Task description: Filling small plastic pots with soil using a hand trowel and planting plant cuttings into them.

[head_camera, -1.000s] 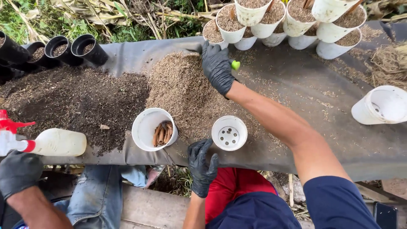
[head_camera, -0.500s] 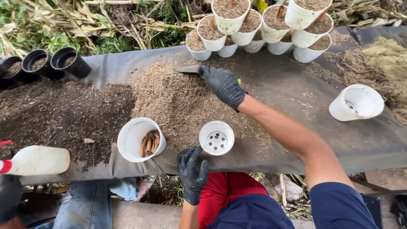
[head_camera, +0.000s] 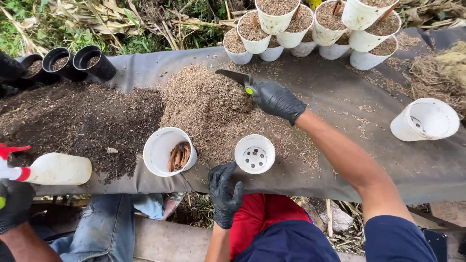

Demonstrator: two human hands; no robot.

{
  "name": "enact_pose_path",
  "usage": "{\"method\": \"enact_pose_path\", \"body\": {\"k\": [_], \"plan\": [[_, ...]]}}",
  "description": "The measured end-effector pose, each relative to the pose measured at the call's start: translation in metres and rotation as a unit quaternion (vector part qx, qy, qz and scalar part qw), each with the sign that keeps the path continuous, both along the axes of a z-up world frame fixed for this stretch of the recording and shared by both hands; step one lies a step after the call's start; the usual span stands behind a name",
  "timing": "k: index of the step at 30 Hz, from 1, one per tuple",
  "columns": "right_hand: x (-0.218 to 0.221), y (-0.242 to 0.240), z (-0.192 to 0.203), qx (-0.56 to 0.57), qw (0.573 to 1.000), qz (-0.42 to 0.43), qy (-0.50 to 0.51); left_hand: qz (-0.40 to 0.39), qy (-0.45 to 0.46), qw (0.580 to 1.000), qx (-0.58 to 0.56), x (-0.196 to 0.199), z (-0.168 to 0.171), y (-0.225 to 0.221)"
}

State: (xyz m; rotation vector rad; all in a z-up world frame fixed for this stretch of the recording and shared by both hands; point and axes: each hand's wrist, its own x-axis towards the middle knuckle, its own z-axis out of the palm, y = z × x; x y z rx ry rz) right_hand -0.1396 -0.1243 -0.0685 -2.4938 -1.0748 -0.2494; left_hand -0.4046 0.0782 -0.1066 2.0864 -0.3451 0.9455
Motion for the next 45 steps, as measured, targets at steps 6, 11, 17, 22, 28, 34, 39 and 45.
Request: {"method": "enact_pose_path", "body": {"k": [6,11,17,22,28,34,39,45], "plan": [[-0.003,-0.019,0.023,-0.341,0.91,-0.004,0.234,-0.032,0.064,0.972,-0.226,0.003,0.015,0.005],[0.005,-0.035,0.02,-0.143,0.946,-0.072,0.283,-0.153,0.154,0.957,-0.19,0.032,0.056,0.012],[-0.037,-0.049,0.064,-0.09,0.963,-0.044,0.25,-0.128,0.216,0.961,-0.117,0.096,0.069,0.008],[-0.052,-0.036,0.053,-0.019,0.948,-0.047,0.313,-0.07,0.313,0.945,-0.068,0.152,0.051,0.0],[-0.044,-0.026,0.019,-0.022,0.954,-0.007,0.298,-0.081,0.34,0.926,-0.14,0.161,0.092,-0.025],[-0.051,-0.03,0.068,0.01,0.942,0.009,0.335,-0.133,0.315,0.928,-0.15,0.158,0.105,-0.026],[-0.055,-0.036,0.072,-0.069,0.948,-0.02,0.311,-0.127,0.261,0.944,-0.157,0.114,0.118,-0.011],[-0.066,-0.053,0.077,-0.086,0.947,-0.055,0.306,-0.136,0.204,0.959,-0.139,0.049,0.078,-0.006]]}}
